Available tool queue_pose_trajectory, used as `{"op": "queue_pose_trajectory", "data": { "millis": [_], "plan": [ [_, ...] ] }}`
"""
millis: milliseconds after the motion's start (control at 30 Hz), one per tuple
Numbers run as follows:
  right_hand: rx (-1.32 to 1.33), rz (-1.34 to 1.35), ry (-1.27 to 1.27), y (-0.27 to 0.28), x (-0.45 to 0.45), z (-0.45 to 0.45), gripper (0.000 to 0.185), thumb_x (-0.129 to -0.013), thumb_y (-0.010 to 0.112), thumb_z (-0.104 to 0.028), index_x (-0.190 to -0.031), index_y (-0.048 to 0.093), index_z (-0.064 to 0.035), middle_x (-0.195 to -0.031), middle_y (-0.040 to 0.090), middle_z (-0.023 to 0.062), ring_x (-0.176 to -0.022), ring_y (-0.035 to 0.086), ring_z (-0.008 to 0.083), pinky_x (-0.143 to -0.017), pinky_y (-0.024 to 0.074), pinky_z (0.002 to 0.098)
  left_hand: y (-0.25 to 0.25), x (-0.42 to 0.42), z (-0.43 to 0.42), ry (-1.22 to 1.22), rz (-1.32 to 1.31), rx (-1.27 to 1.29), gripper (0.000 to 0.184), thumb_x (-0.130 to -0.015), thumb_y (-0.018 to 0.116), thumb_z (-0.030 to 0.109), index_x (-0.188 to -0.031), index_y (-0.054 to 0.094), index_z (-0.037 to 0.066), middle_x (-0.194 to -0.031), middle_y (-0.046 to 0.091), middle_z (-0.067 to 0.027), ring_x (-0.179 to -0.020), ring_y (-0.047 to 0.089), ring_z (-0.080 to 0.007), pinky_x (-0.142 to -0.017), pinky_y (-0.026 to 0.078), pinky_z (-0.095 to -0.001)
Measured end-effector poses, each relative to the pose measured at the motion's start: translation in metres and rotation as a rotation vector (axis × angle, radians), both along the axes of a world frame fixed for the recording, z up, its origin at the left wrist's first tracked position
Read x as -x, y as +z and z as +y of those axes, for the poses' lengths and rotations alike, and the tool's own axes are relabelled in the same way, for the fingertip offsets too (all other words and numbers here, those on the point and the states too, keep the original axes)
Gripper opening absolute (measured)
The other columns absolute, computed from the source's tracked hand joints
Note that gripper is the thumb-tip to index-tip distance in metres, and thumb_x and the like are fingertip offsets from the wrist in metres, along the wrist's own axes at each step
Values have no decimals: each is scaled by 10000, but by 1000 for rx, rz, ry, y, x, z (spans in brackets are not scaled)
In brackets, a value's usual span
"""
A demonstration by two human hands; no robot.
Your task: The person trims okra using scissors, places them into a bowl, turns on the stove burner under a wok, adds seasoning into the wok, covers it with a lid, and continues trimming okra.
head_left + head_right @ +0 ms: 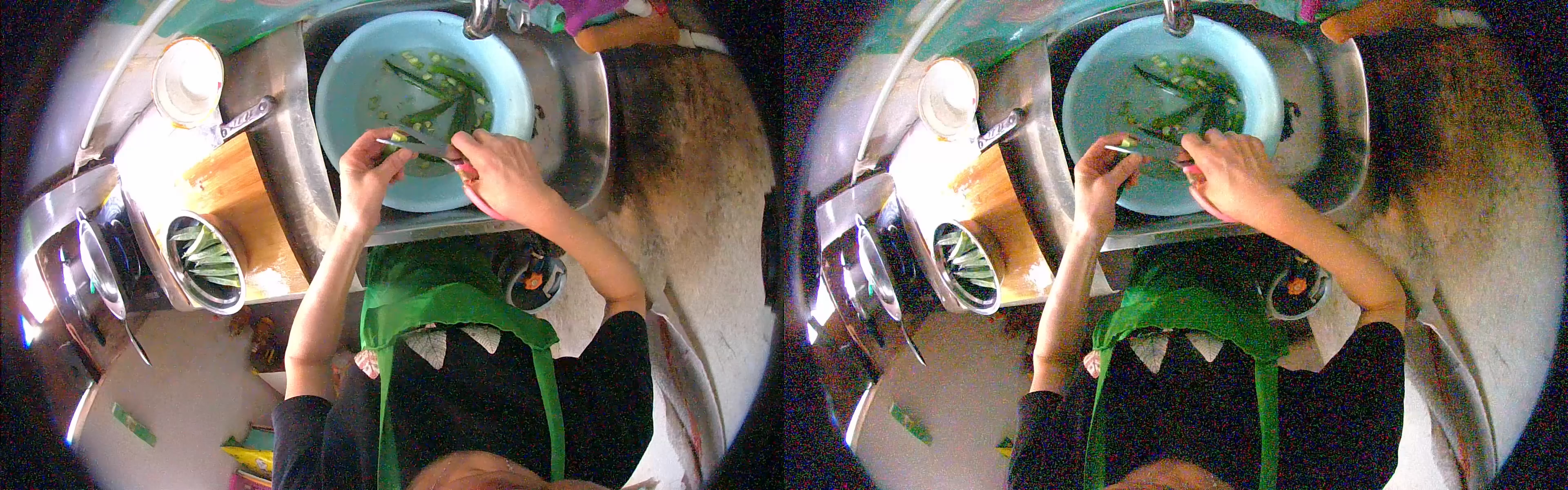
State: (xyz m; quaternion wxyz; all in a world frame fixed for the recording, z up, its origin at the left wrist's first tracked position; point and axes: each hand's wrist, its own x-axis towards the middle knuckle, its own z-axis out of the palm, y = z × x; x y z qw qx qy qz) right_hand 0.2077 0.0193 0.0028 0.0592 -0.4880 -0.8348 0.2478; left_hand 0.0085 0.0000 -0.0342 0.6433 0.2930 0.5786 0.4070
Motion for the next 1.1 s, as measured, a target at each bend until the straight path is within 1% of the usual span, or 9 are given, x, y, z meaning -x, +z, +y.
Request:
{"op": "queue_pose_trajectory", "data": {
  "millis": [233,533,633,767,833,900,967,1033,1100],
  "plan": [
    [-80,-23,-3,3,4,-2,177,-748,609,-116,-900,520,-94,-714,542,134,-625,580,346,-568,452,452,5,2,-3,23,-145,7,276,-868,597,74,-1133,578,0,-895,629,-25,-721,529,-78,-621,412,-208],
    [119,63,-8,-1,1,1,120,-753,615,-135,-792,517,-76,-598,566,147,-589,588,340,-529,436,449,-3,5,-4,-13,-145,-14,229,-862,589,76,-1071,613,-14,-816,642,-29,-658,466,-59,-612,377,-188],
    [310,18,-55,-15,-6,12,137,-786,581,-188,-742,551,-62,-650,597,146,-643,606,357,-581,454,470,-9,6,1,-90,-62,-2,242,-898,551,91,-1117,597,0,-907,632,-22,-755,538,-71,-654,409,-193],
    [300,158,-244,-62,-34,12,177,-790,586,-234,-741,565,-66,-642,589,156,-632,595,369,-567,435,455,-47,2,24,-274,164,-47,242,-895,540,131,-1107,606,34,-896,660,-80,-818,619,-142,-688,463,-246],
    [316,87,-256,-65,-44,10,190,-794,586,-249,-744,569,-67,-648,595,156,-633,599,363,-564,434,453,-82,-3,45,-606,1031,-166,180,-851,556,125,-1012,606,63,-885,662,-102,-787,648,-216,-663,499,-332],
    [317,58,-290,-56,-45,8,188,-797,587,-245,-743,568,-66,-659,604,157,-633,602,358,-563,437,456,-116,-1,72,-866,1336,-129,213,-824,539,97,-1032,556,51,-929,655,-163,-871,645,-324,-725,516,-432],
    [257,-55,-312,-58,-50,4,166,-793,586,-229,-747,571,-70,-670,607,162,-637,602,361,-558,434,455,-127,-10,80,-866,1357,-38,373,-800,553,69,-1162,470,32,-924,655,-173,-881,643,-329,-765,519,-431],
    [229,-57,-339,-61,-60,1,145,-783,588,-206,-739,571,-69,-667,600,171,-639,596,370,-556,431,463,-92,-37,62,-1130,1478,-346,478,-774,571,52,-1218,402,6,-914,653,-189,-862,648,-331,-748,527,-422],
    [361,39,-401,-59,-69,-2,139,-777,592,-201,-738,576,-69,-673,598,178,-646,597,372,-560,434,462,-48,-38,63,-1162,1467,-297,534,-756,582,43,-1245,371,12,-903,658,-172,-840,656,-314,-740,531,-411]
  ]
}}
